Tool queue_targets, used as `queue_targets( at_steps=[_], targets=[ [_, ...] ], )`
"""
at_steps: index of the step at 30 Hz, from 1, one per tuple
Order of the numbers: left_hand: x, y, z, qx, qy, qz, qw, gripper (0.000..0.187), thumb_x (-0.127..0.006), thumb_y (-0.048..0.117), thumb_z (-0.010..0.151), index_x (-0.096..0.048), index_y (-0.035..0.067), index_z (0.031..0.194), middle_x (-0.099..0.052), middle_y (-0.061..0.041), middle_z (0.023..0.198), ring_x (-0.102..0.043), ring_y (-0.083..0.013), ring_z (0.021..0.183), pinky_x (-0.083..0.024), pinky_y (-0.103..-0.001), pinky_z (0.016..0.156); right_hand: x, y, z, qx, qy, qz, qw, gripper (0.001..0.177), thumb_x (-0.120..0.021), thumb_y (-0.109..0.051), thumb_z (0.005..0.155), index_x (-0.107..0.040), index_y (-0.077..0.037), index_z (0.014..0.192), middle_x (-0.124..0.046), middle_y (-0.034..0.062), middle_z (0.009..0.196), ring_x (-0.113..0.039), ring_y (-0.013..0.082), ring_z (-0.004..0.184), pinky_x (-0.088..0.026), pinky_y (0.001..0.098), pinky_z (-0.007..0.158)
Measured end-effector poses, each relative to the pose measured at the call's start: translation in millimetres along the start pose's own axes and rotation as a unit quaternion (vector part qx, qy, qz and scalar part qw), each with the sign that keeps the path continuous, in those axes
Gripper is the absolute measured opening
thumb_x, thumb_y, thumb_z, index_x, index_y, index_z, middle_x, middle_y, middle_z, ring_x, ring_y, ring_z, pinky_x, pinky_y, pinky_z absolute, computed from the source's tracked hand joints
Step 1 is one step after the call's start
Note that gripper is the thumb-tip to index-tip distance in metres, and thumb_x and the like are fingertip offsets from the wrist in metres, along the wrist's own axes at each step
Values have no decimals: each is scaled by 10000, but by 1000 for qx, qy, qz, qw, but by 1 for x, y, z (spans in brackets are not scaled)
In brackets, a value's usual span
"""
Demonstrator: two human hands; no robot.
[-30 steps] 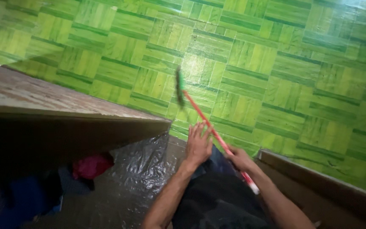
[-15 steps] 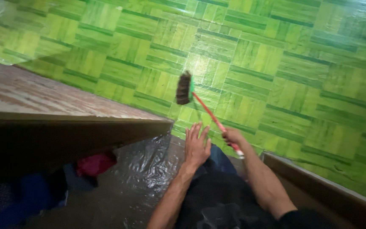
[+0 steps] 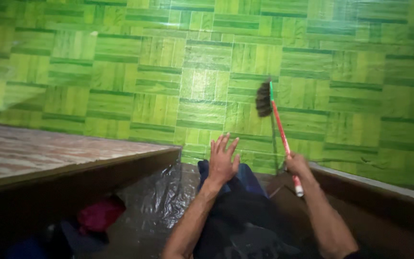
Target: The person sweeps the floor using a broom, moving dust and debris across a tiled surface.
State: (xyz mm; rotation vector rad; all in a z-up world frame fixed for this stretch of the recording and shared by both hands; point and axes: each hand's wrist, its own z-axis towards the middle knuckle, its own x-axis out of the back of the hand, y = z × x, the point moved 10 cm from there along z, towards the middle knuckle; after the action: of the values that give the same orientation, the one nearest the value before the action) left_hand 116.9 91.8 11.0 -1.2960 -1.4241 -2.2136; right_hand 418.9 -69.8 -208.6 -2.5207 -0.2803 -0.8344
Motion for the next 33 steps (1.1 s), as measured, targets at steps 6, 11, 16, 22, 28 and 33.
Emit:
queue_targets(
  at_steps=[6,11,16,22,28,33],
  targets=[
    [2,-1,17,-19,0,-3,1000,594,-710,208,875,-570,135,1447,-473,-200,1527,-394,-418,1452,-251,-613,1221,-32,-25,-59,49,15,-26,998,453,-632,-160,922,-661,-180,1374,-772,213,1012,-731,305,856,-584,448,765],
    [-3,2,40,-55,-4,-16,998,583,-706,218,879,-574,125,1439,-477,-211,1524,-398,-426,1450,-250,-616,1233,-113,-73,-69,133,-203,120,963,480,-736,-201,886,-714,-132,1361,-812,78,1023,-695,146,699,-591,320,605],
    [0,-13,64,-69,-6,-4,998,582,-705,229,877,-583,121,1435,-483,-218,1517,-408,-425,1443,-245,-619,1222,-187,-128,-56,95,-307,65,945,388,-627,-320,1044,-745,-73,1318,-674,219,841,-580,176,519,-471,321,468],
    [24,-47,82,-54,-3,-10,998,597,-721,226,863,-580,126,1434,-492,-207,1514,-409,-423,1447,-247,-615,1234,-147,-115,-23,23,-242,78,967,376,-666,-232,942,-729,-143,1302,-650,116,720,-547,168,501,-462,340,471],
    [43,-72,103,-55,-7,-8,998,592,-716,216,881,-566,145,1449,-475,-194,1533,-385,-412,1464,-246,-600,1234,-43,-59,-12,-94,-90,19,991,341,-707,-212,908,-763,-134,1236,-723,92,687,-633,197,520,-531,366,501],
    [47,-83,121,-76,-20,-6,997,606,-718,225,877,-557,146,1456,-461,-191,1541,-383,-408,1462,-231,-603,1236,-25,-84,7,-75,-27,13,997,331,-667,-192,931,-767,-70,1222,-756,148,786,-693,252,620,-562,416,580]
  ],
)
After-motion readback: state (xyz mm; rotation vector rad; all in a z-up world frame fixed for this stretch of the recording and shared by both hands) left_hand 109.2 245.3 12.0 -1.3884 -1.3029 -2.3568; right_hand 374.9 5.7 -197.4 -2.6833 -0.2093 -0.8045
